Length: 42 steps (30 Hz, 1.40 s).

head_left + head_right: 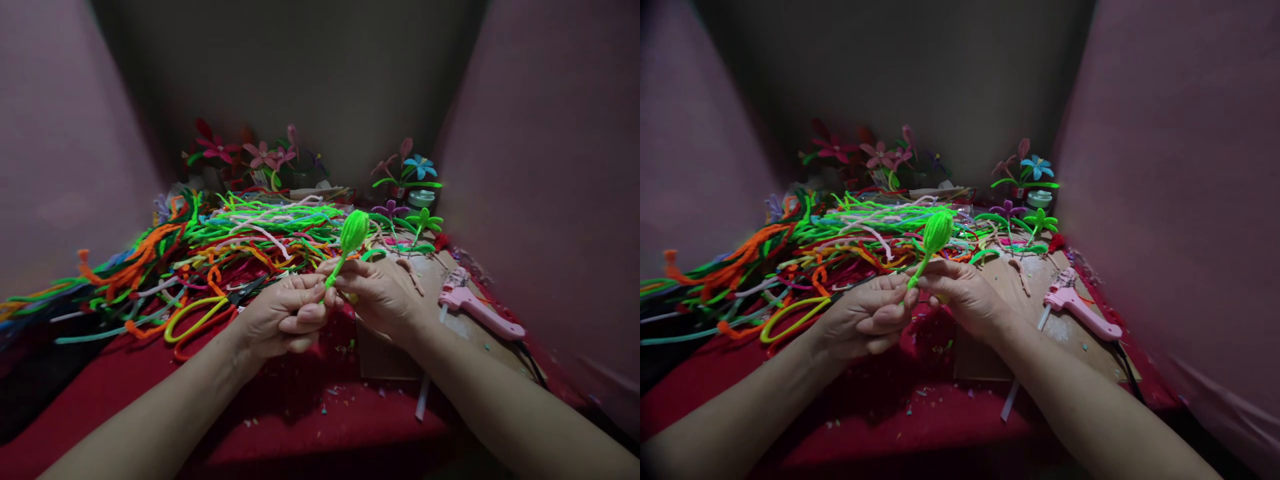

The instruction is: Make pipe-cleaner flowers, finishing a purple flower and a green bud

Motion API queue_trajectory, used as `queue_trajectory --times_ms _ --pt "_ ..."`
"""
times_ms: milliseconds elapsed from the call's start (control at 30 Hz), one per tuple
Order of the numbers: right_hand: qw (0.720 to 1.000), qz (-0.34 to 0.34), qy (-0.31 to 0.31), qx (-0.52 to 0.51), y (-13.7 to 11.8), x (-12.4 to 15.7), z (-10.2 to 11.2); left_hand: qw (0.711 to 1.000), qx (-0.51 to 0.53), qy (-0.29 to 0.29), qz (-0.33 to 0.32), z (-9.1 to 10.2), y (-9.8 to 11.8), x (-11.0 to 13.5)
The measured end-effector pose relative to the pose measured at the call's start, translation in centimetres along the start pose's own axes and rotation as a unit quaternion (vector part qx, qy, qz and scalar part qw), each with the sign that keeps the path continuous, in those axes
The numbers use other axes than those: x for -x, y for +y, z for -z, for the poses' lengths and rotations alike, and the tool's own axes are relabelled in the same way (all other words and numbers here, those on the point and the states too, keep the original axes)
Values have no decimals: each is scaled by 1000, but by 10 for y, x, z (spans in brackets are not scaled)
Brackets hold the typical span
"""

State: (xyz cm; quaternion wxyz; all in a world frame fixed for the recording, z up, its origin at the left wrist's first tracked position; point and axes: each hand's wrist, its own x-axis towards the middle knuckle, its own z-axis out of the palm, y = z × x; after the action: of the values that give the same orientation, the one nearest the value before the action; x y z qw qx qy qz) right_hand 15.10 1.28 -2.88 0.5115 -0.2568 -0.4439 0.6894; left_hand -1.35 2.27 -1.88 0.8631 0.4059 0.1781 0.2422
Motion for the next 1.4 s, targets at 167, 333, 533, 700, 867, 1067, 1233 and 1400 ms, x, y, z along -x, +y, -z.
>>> queue_trajectory --times_ms 167,333,533,700,867,1067,1233,1400 --pt "998 6 54 -10 2 -3 0 988 -136 66 -37 -4 4 -2" --pt "992 -2 126 19 1 -4 -2 815 -495 227 -198 -5 -6 -5" --pt "986 15 140 85 -7 0 -11 646 -644 287 -292 -2 -14 -5" --pt "985 33 119 117 -9 2 -11 868 -407 242 -151 -7 -1 -4" --pt "991 62 46 108 -3 3 -8 992 -111 58 -20 3 5 -1" --pt "994 76 34 65 5 0 -3 982 -176 60 -25 0 3 -2" --pt "988 89 106 72 6 -3 -2 716 -590 266 -262 -3 -11 -4" --pt "991 68 71 91 1 0 -8 705 -594 288 -261 -4 -13 -5"
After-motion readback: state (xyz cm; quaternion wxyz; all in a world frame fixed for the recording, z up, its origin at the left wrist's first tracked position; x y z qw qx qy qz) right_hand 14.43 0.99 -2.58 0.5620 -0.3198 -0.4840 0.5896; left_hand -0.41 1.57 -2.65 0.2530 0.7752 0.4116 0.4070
